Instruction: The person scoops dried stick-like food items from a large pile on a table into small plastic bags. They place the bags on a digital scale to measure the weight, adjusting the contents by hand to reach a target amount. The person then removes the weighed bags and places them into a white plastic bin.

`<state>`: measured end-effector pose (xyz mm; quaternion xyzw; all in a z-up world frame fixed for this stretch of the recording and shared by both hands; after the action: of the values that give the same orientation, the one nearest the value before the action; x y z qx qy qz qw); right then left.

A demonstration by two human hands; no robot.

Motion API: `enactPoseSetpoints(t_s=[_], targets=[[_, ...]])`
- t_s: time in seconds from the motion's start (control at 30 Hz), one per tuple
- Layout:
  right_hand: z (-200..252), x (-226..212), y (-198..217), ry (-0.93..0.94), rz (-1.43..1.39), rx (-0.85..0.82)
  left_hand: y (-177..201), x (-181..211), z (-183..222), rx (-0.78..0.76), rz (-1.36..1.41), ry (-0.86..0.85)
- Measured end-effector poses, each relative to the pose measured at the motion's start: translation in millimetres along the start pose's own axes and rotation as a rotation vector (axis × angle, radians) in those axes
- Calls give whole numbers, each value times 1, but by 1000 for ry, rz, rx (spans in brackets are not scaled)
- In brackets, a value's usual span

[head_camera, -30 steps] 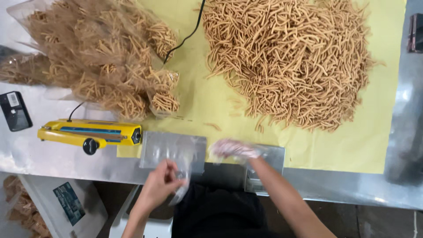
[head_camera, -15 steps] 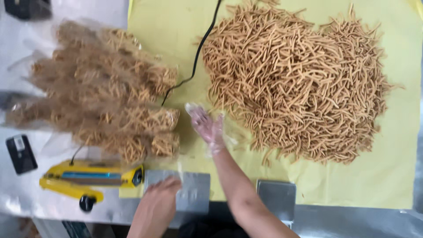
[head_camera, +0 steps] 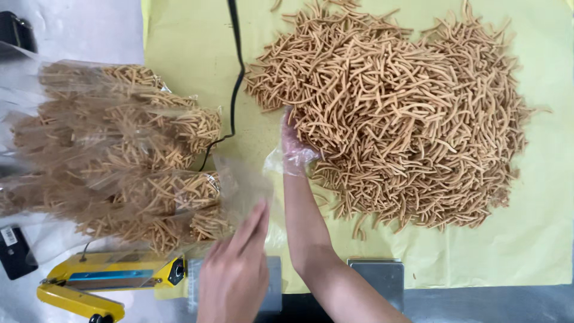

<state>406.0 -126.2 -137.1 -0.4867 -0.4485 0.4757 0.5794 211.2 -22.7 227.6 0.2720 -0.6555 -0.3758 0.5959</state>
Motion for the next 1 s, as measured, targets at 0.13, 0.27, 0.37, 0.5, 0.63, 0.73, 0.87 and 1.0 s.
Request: enactPoseSetpoints(t_s=[0.13, 0.27, 0.37, 0.5, 0.63, 0.73, 0.87, 1.0], targets=[[2, -20, -7, 35, 143, 52, -39, -19, -44, 1, -39, -2], [17, -44, -12, 71, 309, 113, -99, -56, -76, -18, -42, 45], [42, -62, -18, 98, 440, 169, -142, -83, -93, -89, -27, 127], [74, -88, -38, 147, 614, 233, -185, -113, -108, -188, 104, 244], [118, -120, -78, 209, 829, 247, -209, -115, -111, -56, 259, 105], [149, -145, -115, 286, 1000, 217, -232, -113, -107, -17, 283, 67], [162, -158, -169, 424, 1235, 118, -244, -95, -105, -24, 306, 109], [140, -143, -159, 280, 804, 371, -224, -59, -100, 21, 430, 60]])
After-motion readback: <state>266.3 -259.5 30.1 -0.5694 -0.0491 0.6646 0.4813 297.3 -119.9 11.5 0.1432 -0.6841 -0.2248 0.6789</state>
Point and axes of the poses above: each hand's wrist, its own z-axis away from the middle knuckle, its own y-axis out of the back of the hand, x = y × z, the point moved 9 cm from there along -z, towards the middle knuckle, and after that the axes turned 10 degrees about z, right-handed, at the moved point
